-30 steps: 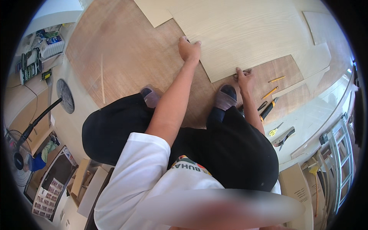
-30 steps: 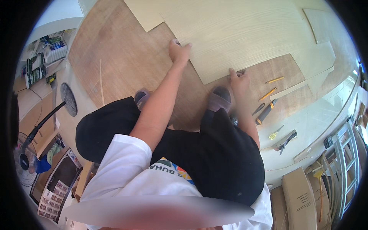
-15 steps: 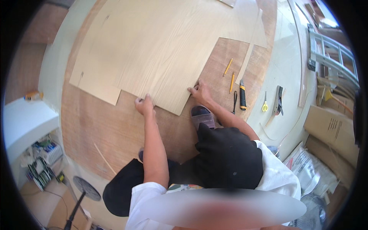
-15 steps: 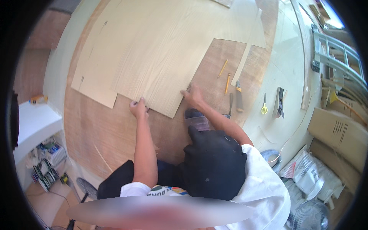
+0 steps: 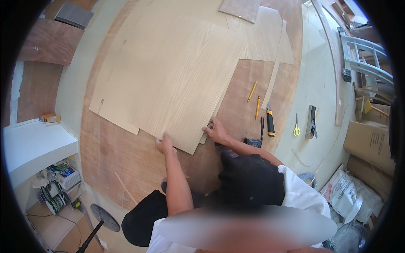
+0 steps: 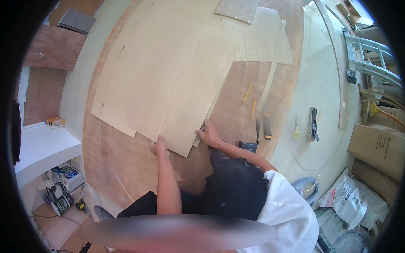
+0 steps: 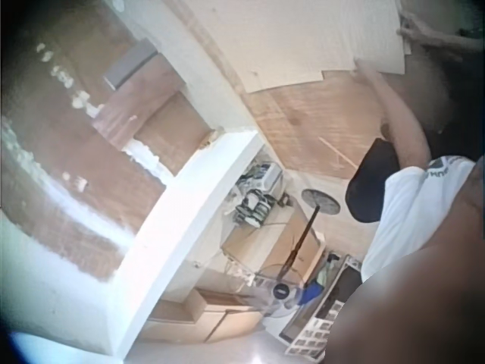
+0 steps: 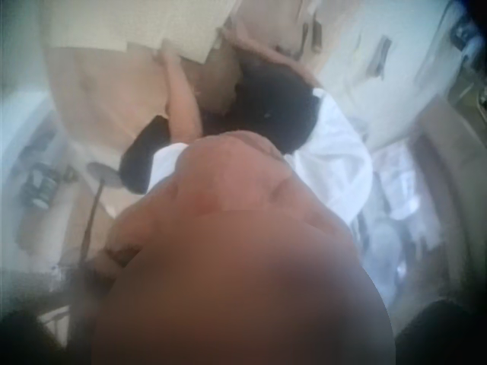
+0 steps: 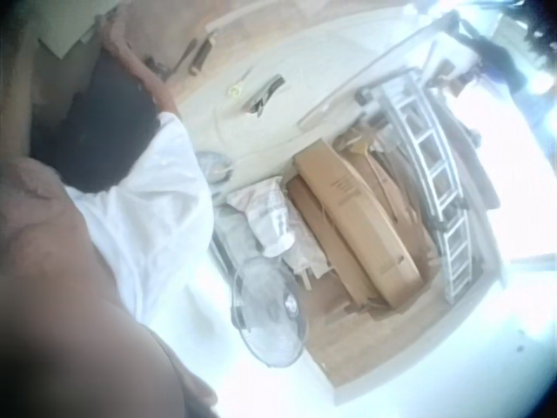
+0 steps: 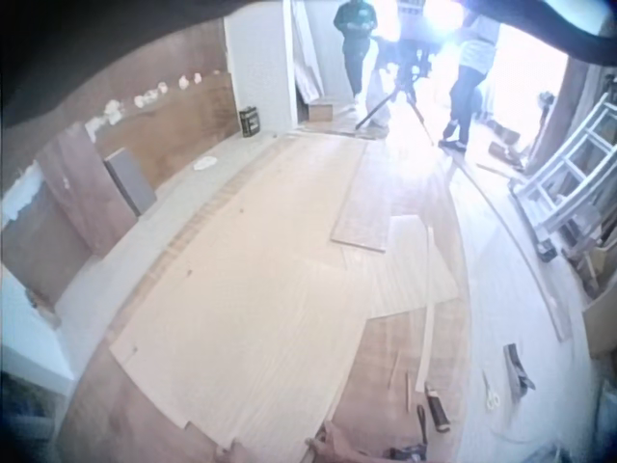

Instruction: The person measures and marks a laminate flooring plank using a tape measure and pencil, then cuts it with a utility knife. The person repeats this process for another plank, measuring, marking, and cutting to size.

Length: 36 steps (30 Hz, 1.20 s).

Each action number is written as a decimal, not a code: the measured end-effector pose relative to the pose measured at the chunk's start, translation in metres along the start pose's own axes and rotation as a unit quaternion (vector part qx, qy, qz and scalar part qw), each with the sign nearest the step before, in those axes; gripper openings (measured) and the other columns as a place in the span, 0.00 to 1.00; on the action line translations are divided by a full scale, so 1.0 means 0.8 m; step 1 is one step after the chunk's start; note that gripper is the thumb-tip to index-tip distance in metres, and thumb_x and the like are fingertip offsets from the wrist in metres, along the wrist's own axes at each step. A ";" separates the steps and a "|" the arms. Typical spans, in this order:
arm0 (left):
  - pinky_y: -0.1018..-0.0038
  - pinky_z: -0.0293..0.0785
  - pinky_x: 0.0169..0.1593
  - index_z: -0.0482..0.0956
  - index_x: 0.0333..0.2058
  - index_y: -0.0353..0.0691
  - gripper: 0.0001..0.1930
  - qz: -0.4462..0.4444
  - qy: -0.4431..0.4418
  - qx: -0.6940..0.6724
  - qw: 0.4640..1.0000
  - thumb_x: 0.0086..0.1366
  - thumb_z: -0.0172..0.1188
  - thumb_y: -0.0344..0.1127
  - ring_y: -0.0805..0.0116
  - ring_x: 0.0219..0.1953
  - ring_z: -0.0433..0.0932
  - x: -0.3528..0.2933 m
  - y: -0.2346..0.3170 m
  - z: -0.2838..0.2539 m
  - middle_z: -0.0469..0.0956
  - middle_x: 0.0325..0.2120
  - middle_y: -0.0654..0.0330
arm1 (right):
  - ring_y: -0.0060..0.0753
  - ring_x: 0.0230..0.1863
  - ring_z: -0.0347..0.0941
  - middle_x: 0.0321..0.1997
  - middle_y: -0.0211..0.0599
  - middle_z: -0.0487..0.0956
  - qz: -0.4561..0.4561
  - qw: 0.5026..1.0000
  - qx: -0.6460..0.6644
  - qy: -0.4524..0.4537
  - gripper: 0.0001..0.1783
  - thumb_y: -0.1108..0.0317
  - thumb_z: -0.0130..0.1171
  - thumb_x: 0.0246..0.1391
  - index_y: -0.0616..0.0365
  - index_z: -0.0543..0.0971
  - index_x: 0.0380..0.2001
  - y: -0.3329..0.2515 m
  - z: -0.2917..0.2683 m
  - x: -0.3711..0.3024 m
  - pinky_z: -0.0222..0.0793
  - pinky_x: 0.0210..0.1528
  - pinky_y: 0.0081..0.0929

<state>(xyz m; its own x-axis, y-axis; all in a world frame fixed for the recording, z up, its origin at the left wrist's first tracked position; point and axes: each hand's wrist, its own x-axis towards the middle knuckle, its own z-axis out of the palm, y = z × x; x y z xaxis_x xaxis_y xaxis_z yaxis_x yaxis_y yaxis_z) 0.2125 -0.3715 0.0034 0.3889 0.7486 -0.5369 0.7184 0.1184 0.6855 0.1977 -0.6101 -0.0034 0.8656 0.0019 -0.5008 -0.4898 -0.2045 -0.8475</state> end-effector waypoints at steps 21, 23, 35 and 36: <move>0.66 0.76 0.52 0.75 0.53 0.22 0.22 0.151 0.125 -0.053 0.979 0.63 0.64 0.30 0.57 0.48 0.81 0.185 0.160 -0.062 0.80 0.47 0.43 | 0.32 0.29 0.80 0.29 0.42 0.78 -0.014 0.989 0.123 -0.076 0.17 0.76 0.64 0.54 0.73 0.68 0.41 -0.221 0.169 0.186 0.83 0.33 0.30; 0.64 0.76 0.54 0.73 0.55 0.21 0.27 0.150 0.137 0.043 0.978 0.63 0.66 0.34 0.54 0.51 0.80 0.207 0.141 -0.081 0.79 0.49 0.40 | 0.33 0.29 0.81 0.30 0.43 0.79 -0.014 0.994 0.087 -0.068 0.18 0.77 0.65 0.54 0.73 0.68 0.41 -0.216 0.203 0.207 0.83 0.32 0.30; 0.71 0.77 0.42 0.64 0.65 0.25 0.33 0.113 0.043 -0.158 0.980 0.62 0.64 0.24 0.65 0.40 0.81 0.229 0.089 -0.059 0.82 0.40 0.48 | 0.34 0.29 0.83 0.32 0.47 0.81 0.023 0.998 0.025 -0.062 0.15 0.78 0.64 0.53 0.74 0.71 0.39 -0.179 0.274 0.231 0.82 0.28 0.28; 0.71 0.77 0.41 0.63 0.65 0.26 0.34 0.131 0.061 -0.135 0.980 0.61 0.64 0.23 0.66 0.39 0.81 0.226 0.089 -0.059 0.82 0.40 0.49 | 0.34 0.29 0.83 0.32 0.47 0.82 0.025 0.998 0.003 -0.062 0.15 0.78 0.64 0.52 0.74 0.71 0.39 -0.181 0.274 0.233 0.82 0.28 0.28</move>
<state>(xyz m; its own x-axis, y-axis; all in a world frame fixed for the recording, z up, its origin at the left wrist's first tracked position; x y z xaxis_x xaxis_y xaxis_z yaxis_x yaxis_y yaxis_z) 0.3072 -0.1969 -0.0219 0.4566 0.8468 -0.2730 0.4167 0.0676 0.9065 0.4070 -0.3658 -0.0128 0.8211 0.1135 -0.5594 -0.5322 -0.2019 -0.8222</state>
